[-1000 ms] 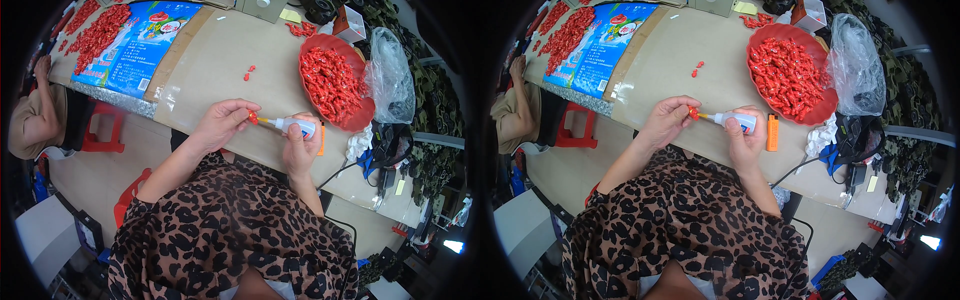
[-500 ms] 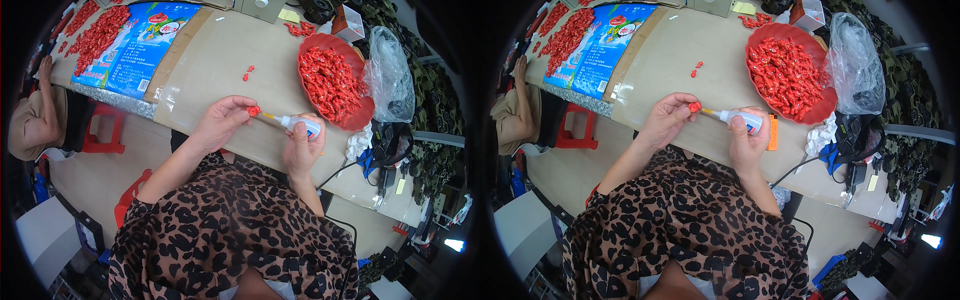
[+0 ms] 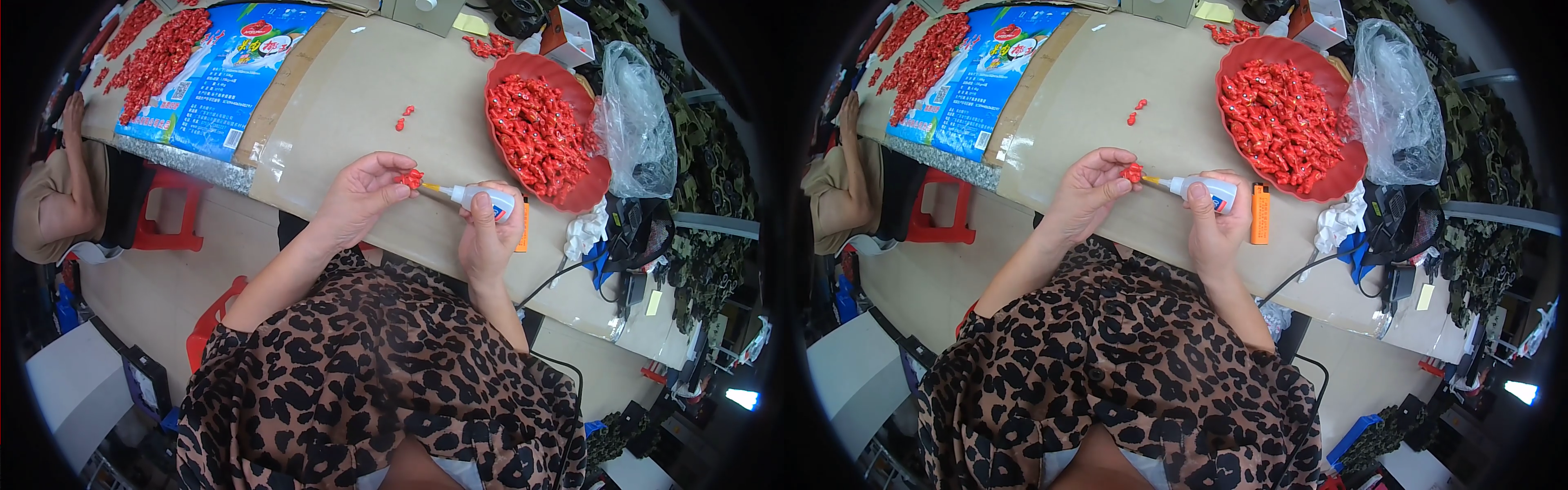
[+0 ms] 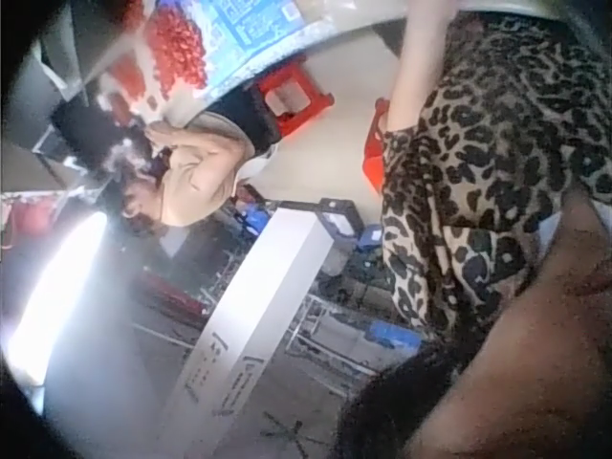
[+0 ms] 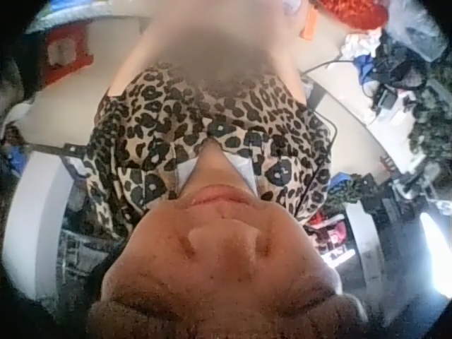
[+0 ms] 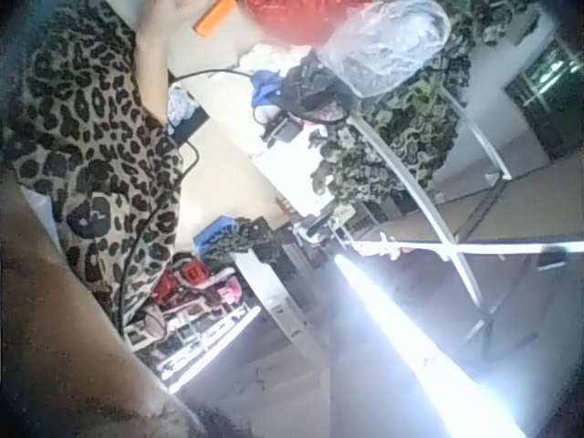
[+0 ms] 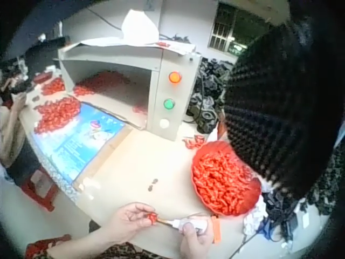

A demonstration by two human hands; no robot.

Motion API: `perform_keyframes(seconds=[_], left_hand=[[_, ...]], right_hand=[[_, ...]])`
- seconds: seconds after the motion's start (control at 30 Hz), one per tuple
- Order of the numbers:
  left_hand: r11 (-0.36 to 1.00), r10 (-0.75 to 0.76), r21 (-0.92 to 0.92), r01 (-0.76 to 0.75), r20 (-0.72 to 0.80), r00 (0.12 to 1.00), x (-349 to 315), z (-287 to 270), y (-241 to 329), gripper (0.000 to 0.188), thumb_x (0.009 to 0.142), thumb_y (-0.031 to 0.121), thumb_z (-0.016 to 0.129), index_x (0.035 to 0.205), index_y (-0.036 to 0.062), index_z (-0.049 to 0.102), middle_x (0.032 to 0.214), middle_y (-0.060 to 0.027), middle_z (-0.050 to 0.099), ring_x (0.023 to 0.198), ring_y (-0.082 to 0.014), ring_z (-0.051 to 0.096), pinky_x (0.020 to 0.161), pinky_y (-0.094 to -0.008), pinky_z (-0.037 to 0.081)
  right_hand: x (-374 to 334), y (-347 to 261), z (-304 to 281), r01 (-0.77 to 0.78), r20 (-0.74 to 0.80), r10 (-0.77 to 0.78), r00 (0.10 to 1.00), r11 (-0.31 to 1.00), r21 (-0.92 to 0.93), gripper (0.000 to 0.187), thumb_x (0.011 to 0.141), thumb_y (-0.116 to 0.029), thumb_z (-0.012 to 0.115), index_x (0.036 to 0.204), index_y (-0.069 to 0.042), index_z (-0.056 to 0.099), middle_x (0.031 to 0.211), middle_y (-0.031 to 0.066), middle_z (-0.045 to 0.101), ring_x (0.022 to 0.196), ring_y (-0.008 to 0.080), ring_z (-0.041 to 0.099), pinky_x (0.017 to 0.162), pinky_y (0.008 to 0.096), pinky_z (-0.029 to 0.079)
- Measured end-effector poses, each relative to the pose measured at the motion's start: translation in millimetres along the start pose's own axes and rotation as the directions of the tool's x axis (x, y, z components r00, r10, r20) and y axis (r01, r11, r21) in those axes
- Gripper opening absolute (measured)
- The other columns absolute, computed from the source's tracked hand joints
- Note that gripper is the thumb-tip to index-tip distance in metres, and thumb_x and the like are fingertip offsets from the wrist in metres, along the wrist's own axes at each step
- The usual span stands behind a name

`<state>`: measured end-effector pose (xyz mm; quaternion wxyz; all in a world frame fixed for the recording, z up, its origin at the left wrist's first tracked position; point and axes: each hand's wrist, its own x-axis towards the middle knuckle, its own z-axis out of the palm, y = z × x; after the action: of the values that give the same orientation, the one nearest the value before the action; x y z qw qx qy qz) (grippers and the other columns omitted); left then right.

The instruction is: The person glues small red plastic parts together by hand using a tube of adhesive.

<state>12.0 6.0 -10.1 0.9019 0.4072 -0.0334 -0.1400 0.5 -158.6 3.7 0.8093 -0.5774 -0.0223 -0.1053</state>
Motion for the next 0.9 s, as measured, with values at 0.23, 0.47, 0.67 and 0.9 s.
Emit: perform_keyframes(seconds=[0.23,0.47,0.67,0.9], left_hand=[[1.0,0.004,-0.008,-0.004,-0.007,1.0,0.2,-1.0,-0.3,0.025,0.076,-0.004,0.053,0.101,-0.0008,0.047,0.092,-0.0068,0.053,0.088,-0.0121,0.052,0.079,-0.0266,0.044],[1.0,0.005,0.017,-0.005,0.003,1.0,-0.6,-0.6,0.6,0.026,0.076,-0.004,0.053,0.101,-0.0007,0.046,0.093,-0.0068,0.054,0.088,-0.0123,0.052,0.08,-0.0272,0.044],[1.0,0.003,0.01,-0.003,0.001,1.0,0.5,-0.7,-1.1,0.026,0.076,-0.004,0.053,0.102,-0.0008,0.046,0.093,-0.0069,0.054,0.089,-0.0124,0.052,0.08,-0.0272,0.044],[1.0,0.008,-0.006,-0.008,0.011,1.0,0.2,-0.5,-0.2,0.027,0.076,-0.003,0.053,0.102,-0.001,0.046,0.093,-0.0072,0.054,0.089,-0.0129,0.052,0.081,-0.0271,0.044]], right_hand=[[-1.6,-0.5,-0.1,-0.003,0.001,0.003,1.0,1.0,0.001,0.021,0.078,-0.012,0.058,0.089,-0.002,0.043,0.08,0.0054,0.049,0.062,0.0076,0.047,0.057,0.0191,0.039],[1.0,1.2,-1.5,-0.009,0.003,0.009,1.0,1.0,0.007,0.021,0.078,-0.011,0.058,0.089,-0.002,0.043,0.08,0.0051,0.049,0.063,0.007,0.046,0.056,0.0185,0.039],[0.1,0.9,-3.3,-0.011,0.007,0.011,1.0,1.0,-0.005,0.021,0.078,-0.011,0.058,0.089,-0.002,0.043,0.08,0.0052,0.049,0.063,0.0069,0.046,0.057,0.0185,0.039],[0.6,-0.5,-0.4,-0.03,-0.003,0.03,1.0,0.999,0.02,0.02,0.078,-0.011,0.057,0.088,-0.002,0.043,0.08,0.0051,0.048,0.063,0.0069,0.046,0.057,0.0187,0.039]])
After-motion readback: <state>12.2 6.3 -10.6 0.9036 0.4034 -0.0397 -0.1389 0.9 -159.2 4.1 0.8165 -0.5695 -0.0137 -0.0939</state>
